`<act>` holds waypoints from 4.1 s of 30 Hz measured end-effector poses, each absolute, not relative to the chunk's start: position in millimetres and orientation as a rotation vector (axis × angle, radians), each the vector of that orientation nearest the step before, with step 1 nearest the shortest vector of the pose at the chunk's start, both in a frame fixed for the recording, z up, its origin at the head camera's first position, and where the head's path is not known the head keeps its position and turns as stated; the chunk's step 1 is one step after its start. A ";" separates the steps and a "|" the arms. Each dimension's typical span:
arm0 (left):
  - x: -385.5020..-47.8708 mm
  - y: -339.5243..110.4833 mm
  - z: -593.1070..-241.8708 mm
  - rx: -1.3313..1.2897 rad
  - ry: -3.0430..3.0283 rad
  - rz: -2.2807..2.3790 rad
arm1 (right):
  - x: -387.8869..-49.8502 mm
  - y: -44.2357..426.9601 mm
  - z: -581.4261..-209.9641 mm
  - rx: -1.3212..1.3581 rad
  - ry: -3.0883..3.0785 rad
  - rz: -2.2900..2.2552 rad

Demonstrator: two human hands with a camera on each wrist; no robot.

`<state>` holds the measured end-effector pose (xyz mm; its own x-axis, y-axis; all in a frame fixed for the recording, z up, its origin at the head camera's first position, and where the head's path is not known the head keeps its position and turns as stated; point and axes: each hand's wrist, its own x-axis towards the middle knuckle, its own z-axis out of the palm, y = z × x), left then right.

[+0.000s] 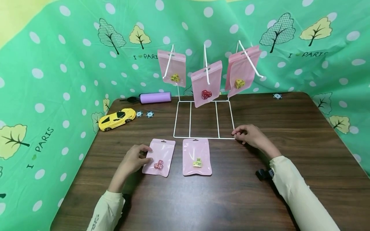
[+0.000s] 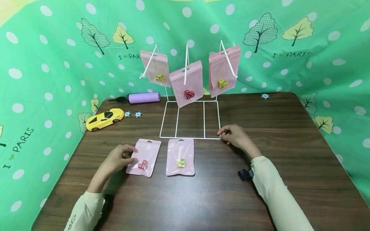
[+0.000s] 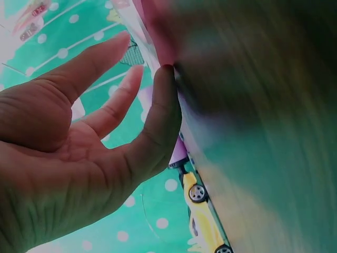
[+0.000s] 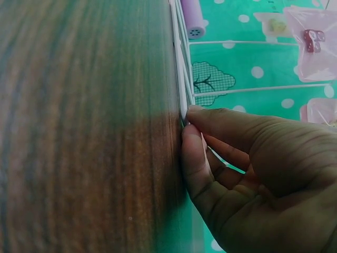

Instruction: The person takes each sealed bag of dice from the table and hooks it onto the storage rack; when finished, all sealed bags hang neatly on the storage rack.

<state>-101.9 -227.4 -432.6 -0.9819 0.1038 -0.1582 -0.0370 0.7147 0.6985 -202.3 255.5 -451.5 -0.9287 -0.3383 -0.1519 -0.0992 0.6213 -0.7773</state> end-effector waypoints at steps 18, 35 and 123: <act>-103.8 -225.0 -428.9 0.051 2.652 1.166 | -201.4 256.8 -452.4 -0.356 2.569 -1.211; -105.3 -227.6 -435.8 0.166 2.511 1.313 | -202.2 256.5 -451.9 -0.323 2.557 -1.222; -255.4 -164.6 -328.8 0.445 2.770 2.215 | -197.6 254.4 -451.7 -0.313 2.574 -1.232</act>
<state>-255.4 -164.6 -328.8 -0.8783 -0.0758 0.4721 0.4439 0.2378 0.8640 -197.6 254.4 -451.7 -0.9401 -0.3070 -0.1480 -0.0772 0.6148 -0.7849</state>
